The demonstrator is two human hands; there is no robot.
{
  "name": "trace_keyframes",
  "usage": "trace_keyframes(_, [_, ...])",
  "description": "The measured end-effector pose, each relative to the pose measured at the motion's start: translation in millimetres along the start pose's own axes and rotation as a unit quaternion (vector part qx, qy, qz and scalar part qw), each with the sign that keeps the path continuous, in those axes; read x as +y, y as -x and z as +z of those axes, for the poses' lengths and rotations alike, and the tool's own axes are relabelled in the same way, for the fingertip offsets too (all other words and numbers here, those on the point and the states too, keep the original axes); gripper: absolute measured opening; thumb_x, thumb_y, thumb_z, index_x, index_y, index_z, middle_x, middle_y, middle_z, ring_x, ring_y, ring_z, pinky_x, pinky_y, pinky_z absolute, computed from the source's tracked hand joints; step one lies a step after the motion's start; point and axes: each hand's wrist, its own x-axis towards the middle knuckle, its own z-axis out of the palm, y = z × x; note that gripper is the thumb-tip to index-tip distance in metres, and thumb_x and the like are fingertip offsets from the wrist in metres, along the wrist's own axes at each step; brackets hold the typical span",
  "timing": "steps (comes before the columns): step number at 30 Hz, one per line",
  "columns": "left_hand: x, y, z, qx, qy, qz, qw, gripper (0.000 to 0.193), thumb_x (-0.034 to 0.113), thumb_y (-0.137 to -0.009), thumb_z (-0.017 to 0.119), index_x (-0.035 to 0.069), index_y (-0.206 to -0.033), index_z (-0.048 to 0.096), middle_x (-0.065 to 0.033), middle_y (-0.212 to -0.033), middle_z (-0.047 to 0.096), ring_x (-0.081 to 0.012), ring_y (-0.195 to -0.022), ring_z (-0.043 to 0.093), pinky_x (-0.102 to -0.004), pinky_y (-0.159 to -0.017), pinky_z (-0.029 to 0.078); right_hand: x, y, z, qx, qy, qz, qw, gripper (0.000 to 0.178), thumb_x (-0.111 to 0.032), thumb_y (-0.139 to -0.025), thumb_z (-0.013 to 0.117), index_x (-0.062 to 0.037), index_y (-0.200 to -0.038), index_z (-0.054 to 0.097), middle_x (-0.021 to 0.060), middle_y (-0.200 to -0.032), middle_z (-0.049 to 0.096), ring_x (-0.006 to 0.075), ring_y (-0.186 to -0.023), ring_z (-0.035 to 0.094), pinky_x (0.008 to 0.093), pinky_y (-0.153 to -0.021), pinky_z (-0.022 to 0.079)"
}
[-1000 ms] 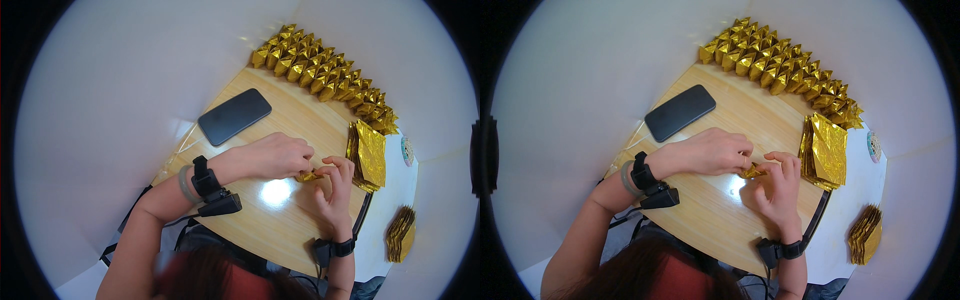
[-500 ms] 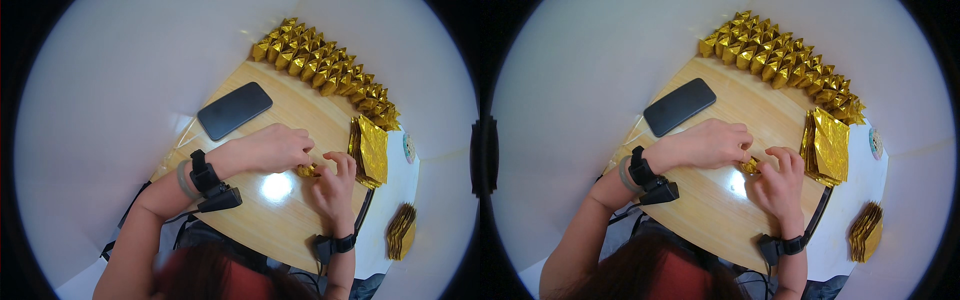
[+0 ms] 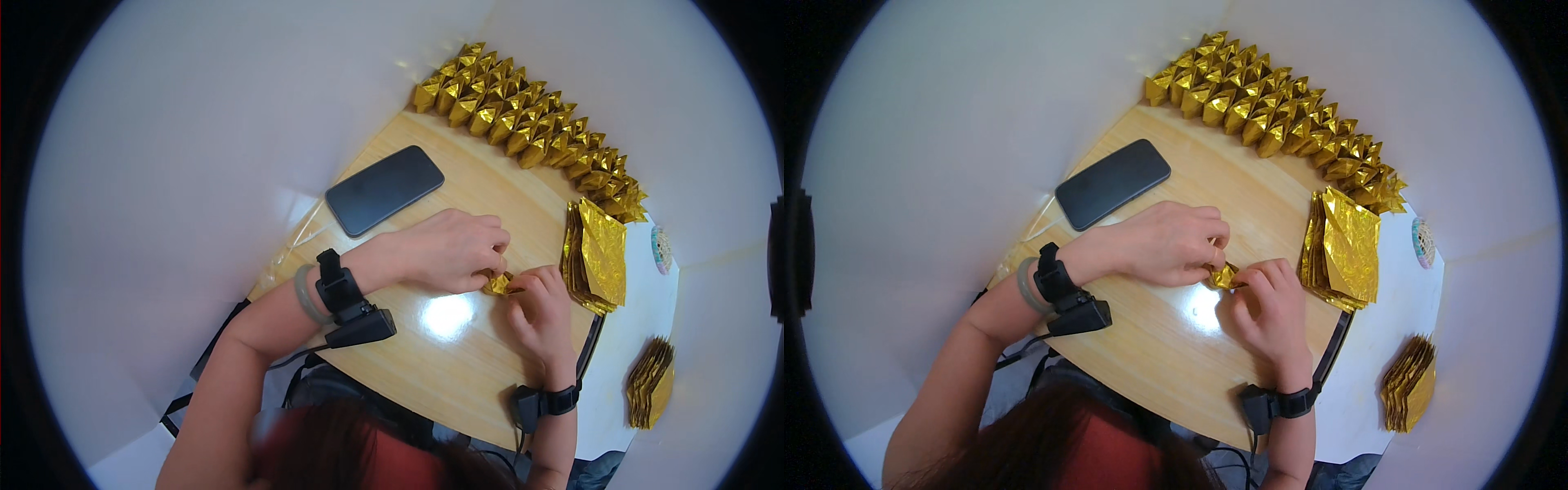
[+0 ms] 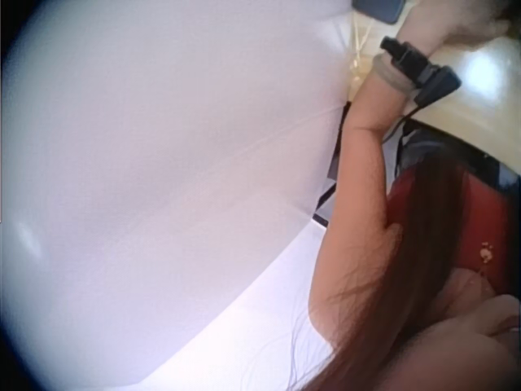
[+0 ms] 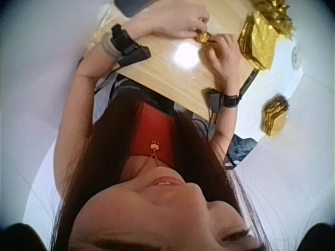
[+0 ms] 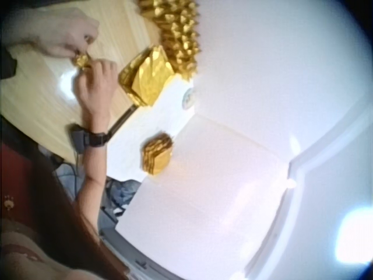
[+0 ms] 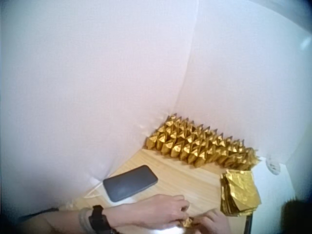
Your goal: Fold gold paper into decorative star shapes.
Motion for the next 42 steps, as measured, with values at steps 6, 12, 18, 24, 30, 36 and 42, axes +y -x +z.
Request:
trace_keyframes(6, [-3.8,-2.5,3.3,0.075,-0.033,-0.110,0.991,0.044,0.015,-0.080,0.062,0.003,-0.121,0.053,-0.0153,-0.118,0.052,-0.0308,-0.112,0.049,-0.0393,-0.090,0.045,6.7,3.4,-0.3,0.036,-0.099,0.090,0.990,0.008,-0.006,-0.079,0.066,-0.0019,-0.086,0.063,0.0110,-0.079,0.059,0.0264,-0.076,0.056,0.0337,-0.066,0.045])
trace_keyframes(12, [-13.8,10.7,23.4,-0.070,-0.097,-0.160,0.980,0.067,0.032,-0.089,0.058,-0.006,-0.139,0.033,-0.0253,-0.147,0.027,-0.0379,-0.138,0.023,-0.0429,-0.112,0.024,23.2,-26.2,-21.8,0.109,0.012,0.196,0.974,0.011,-0.010,-0.085,0.066,0.0007,-0.087,0.065,0.0130,-0.072,0.061,0.0244,-0.062,0.057,0.0309,-0.059,0.046])
trace_keyframes(18, [-14.9,11.3,18.8,-0.112,-0.058,-0.159,0.979,0.072,0.041,-0.092,0.053,-0.006,-0.141,0.029,-0.0263,-0.150,0.018,-0.0380,-0.142,0.014,-0.0455,-0.115,0.017,67.6,-84.8,-15.6,0.090,0.117,0.146,0.978,0.017,-0.016,-0.084,0.063,0.0001,-0.086,0.067,0.0169,-0.080,0.065,0.0341,-0.069,0.061,0.0408,-0.064,0.048])
trace_keyframes(24, [-17.4,12.6,24.5,-0.121,-0.060,-0.161,0.978,0.073,0.044,-0.093,0.049,-0.006,-0.142,0.027,-0.0259,-0.151,0.017,-0.0375,-0.142,0.012,-0.0454,-0.115,0.015,93.4,-98.3,9.6,0.068,0.143,0.206,0.966,0.019,-0.019,-0.084,0.063,-0.0020,-0.086,0.070,0.0182,-0.076,0.065,0.0351,-0.070,0.063,0.0409,-0.065,0.048])
trace_keyframes(30, [-16.4,14.1,23.8,-0.126,-0.063,-0.164,0.976,0.073,0.044,-0.094,0.048,-0.006,-0.142,0.026,-0.0257,-0.151,0.016,-0.0373,-0.143,0.011,-0.0454,-0.115,0.015,101.3,-104.8,16.8,0.091,0.156,0.210,0.961,0.020,-0.021,-0.085,0.061,-0.0033,-0.084,0.070,0.0184,-0.081,0.066,0.0363,-0.076,0.063,0.0438,-0.069,0.049])
trace_keyframes(36, [-17.6,14.1,25.7,-0.113,-0.058,-0.155,0.980,0.073,0.043,-0.093,0.049,-0.006,-0.142,0.027,-0.0258,-0.151,0.017,-0.0375,-0.142,0.012,-0.0456,-0.115,0.015,108.0,-108.8,16.3,0.100,0.165,0.207,0.959,0.021,-0.022,-0.085,0.061,-0.0024,-0.083,0.069,0.0186,-0.081,0.066,0.0366,-0.077,0.063,0.0440,-0.069,0.049])
trace_keyframes(42, [-19.7,16.3,27.8,-0.105,-0.061,-0.154,0.981,0.073,0.043,-0.093,0.050,-0.006,-0.142,0.028,-0.0264,-0.150,0.018,-0.0380,-0.142,0.012,-0.0460,-0.115,0.016,90.4,-105.5,14.0,0.077,0.155,0.202,0.964,0.020,-0.021,-0.084,0.061,-0.0020,-0.083,0.068,0.0184,-0.081,0.066,0.0366,-0.076,0.063,0.0442,-0.069,0.049])
